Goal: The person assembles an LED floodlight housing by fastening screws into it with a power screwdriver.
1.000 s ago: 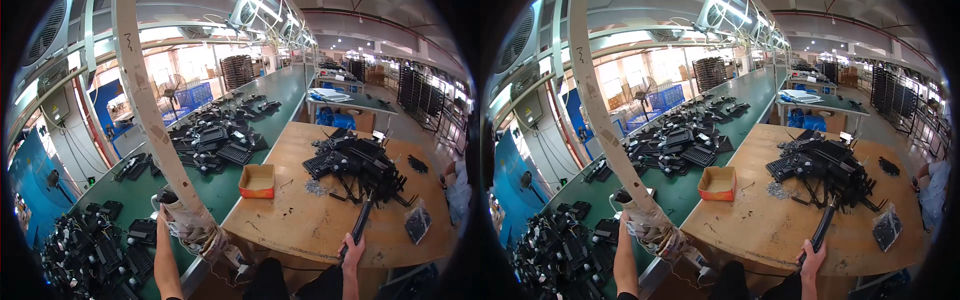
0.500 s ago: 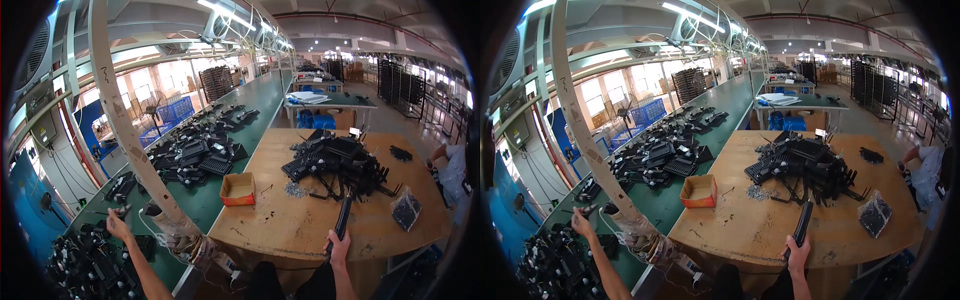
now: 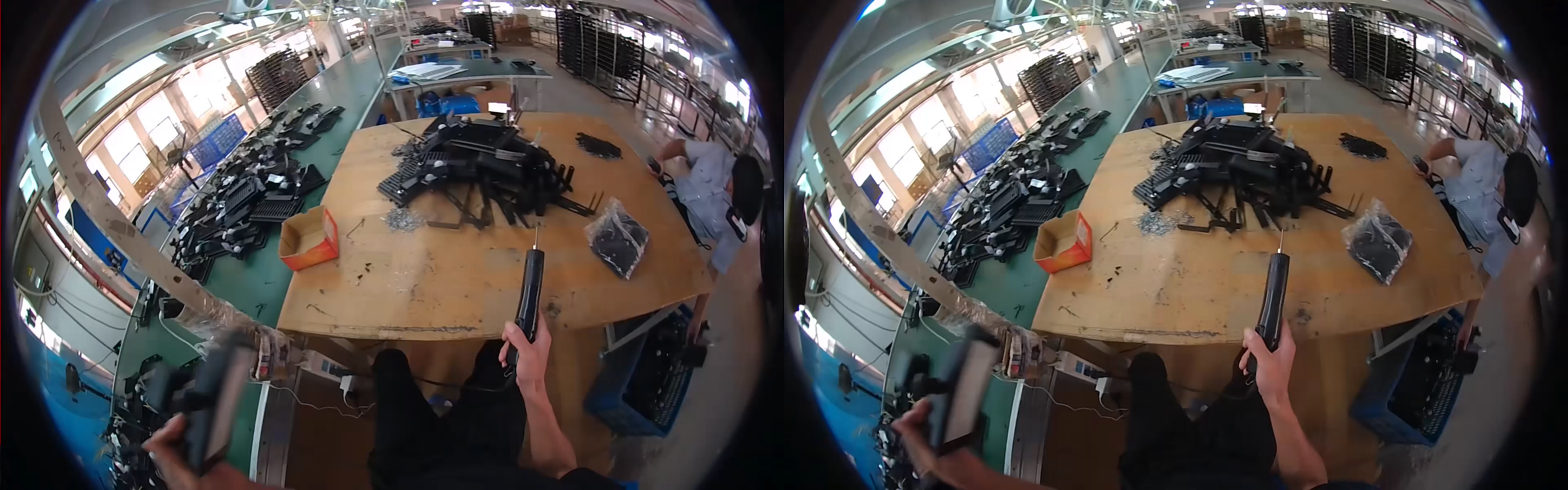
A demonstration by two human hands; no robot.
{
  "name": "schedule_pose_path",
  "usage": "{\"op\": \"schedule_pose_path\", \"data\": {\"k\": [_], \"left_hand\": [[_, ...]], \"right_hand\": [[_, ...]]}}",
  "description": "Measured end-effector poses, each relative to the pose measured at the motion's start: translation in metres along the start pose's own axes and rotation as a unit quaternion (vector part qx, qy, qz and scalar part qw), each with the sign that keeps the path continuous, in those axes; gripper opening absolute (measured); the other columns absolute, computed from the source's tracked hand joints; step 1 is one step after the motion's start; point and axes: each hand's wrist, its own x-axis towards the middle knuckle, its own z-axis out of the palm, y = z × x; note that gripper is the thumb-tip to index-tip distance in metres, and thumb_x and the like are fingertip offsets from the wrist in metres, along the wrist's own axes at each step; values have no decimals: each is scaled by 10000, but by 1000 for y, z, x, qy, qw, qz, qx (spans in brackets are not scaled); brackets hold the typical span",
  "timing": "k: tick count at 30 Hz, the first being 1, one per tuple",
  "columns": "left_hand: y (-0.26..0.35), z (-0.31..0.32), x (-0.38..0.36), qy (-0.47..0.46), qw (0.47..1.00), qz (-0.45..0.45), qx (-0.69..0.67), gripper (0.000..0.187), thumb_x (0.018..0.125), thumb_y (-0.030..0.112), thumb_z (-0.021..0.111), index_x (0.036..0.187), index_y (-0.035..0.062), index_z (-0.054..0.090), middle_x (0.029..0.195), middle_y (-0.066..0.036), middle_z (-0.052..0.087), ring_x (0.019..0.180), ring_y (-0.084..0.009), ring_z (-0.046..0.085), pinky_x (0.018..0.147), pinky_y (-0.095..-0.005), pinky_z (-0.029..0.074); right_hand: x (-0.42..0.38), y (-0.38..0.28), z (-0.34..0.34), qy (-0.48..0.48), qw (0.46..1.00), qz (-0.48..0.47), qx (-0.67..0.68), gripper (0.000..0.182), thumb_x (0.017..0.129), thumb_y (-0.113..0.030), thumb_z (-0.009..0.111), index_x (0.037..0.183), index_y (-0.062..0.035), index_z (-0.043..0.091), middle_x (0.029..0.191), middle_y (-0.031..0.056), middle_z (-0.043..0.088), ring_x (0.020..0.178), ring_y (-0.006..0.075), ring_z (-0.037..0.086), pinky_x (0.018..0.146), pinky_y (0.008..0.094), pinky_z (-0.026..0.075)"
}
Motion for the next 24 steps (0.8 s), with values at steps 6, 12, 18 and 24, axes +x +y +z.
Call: {"op": "schedule_pose_path", "data": {"k": [6,12,18,24], "left_hand": [[-146,191,-75,-21,944,-112,310,463,1131,341,495,970,-4,758,952,-107,731,902,-185,654,888,-360,517],[-291,233,-162,-313,885,141,316,141,937,8,740,1076,-16,733,1030,-156,782,978,-311,775,840,-382,611],[-321,238,-169,-592,729,92,331,415,922,-13,652,1336,-31,632,1414,-211,633,1423,-362,525,1221,-481,389],[-377,282,-25,-536,776,-109,314,248,957,71,646,1176,13,746,1095,-231,757,1056,-411,718,954,-444,564]], "right_hand": [[-18,-11,-25,61,998,-34,-11,317,977,-163,700,1196,-6,533,789,70,603,477,148,591,404,280,453],[-6,-8,-33,94,994,-54,-20,335,977,-139,687,1229,6,518,788,59,584,483,140,587,421,272,459],[37,1,-43,115,984,-111,-73,322,985,-94,690,1246,-4,526,816,13,548,517,100,559,457,260,485],[73,12,-43,111,981,-129,-90,435,980,-107,710,1349,11,513,841,0,548,595,77,571,487,256,498]]}}
